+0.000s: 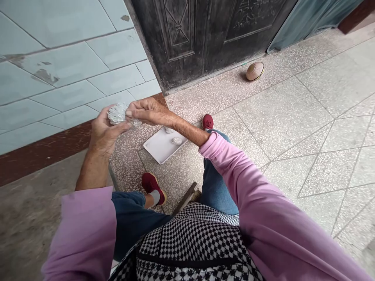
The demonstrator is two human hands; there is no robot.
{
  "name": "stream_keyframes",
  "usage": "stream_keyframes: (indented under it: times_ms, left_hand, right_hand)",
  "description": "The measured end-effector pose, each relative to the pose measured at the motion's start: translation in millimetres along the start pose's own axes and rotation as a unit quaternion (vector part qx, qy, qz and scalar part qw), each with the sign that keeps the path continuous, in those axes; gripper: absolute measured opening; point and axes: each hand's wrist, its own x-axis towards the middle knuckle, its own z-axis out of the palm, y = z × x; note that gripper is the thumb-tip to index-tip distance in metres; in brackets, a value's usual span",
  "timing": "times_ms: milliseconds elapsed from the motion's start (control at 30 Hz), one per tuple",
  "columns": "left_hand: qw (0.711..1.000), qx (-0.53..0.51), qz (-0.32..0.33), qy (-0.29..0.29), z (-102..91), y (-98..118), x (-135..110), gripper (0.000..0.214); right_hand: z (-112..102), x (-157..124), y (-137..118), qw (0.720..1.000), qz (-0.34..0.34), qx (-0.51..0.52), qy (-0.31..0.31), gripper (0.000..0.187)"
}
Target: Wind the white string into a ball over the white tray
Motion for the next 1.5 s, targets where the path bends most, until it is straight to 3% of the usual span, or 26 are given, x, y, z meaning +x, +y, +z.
stream_keyframes:
  times_ms: [100,267,500,667,867,1067,1167,1300,1400,1500]
  left_hand:
    - [0.999,-0.018,-0.04,-0.031,12.3,13,-10,0.1]
    - [0.987,-0.042,-0.107,-0.115,21.9,33,-22,0.091]
    - [0.978,-0.076,-0.119,-0.155,26.4,38,-24,0.092]
    - [0.989,-0.043,-0.102,-0.103,28.5,31,-23,0.094]
    - [0.988,-0.089,-0.052,-0.113,29.8,26,-20,0.101]
    - [0.986,-0.156,-0.018,-0.056,31.5,29,-15,0.093]
    - [0.984,-0.179,0.001,-0.016,27.6,34,-9,0.091]
    - [0.981,-0.181,0.012,0.064,14.0,29,1,0.096]
    - [0.984,-0.136,0.004,0.111,2.6,18,6,0.102]
    - [0.986,-0.067,-0.017,0.152,-2.6,8,10,0.111]
  right_hand:
    - [-7,-1,-3,0.999,0.019,0.011,0.042,0.056]
    - [-18,3,6,0.998,-0.042,0.019,0.052,0.064]
    - [-19,9,14,0.997,-0.045,0.0,0.063,0.062]
    - [-17,10,12,0.997,-0.025,0.001,0.077,0.061]
    - [-18,12,14,0.994,0.008,0.018,0.106,0.054]
    - [-13,25,39,0.995,0.021,0.023,0.098,0.047]
    - [-11,29,59,0.997,-0.009,-0.025,0.069,0.044]
    - [-6,25,73,0.992,-0.055,-0.111,-0.02,0.03]
    - [0,17,67,0.988,-0.084,-0.103,-0.078,0.031]
    - [2,11,53,0.99,-0.077,-0.065,-0.095,0.039]
